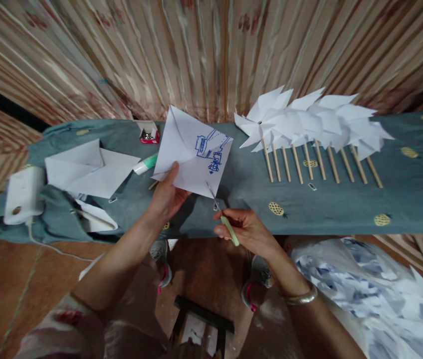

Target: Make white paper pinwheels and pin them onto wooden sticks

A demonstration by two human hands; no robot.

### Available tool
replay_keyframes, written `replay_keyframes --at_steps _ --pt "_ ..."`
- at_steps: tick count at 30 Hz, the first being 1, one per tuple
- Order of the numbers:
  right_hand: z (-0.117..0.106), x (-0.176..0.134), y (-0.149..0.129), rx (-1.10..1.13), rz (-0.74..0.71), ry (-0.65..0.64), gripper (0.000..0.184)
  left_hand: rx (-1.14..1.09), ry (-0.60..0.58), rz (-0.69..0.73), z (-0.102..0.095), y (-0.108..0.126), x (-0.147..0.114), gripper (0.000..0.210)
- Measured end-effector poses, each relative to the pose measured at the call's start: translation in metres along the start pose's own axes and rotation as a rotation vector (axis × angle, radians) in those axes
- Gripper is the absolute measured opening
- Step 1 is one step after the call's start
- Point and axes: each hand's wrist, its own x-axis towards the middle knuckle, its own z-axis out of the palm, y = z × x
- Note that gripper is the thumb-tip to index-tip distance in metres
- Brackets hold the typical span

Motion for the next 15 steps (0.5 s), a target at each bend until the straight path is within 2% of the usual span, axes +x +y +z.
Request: replay_keyframes --at_steps 7,15 --pt "0.0015 0.0001 -0.0006 0.055 0.049 0.035 0.051 -0.002 0.025 0.005 0.0003 0.0002 -0.0007 0.024" --pt "-0.0013 0.0024 0.0044 0.027 0.030 0.021 0.047 -0.007 0.006 0.018 -0.0007 -0.0012 0.0003 0.018"
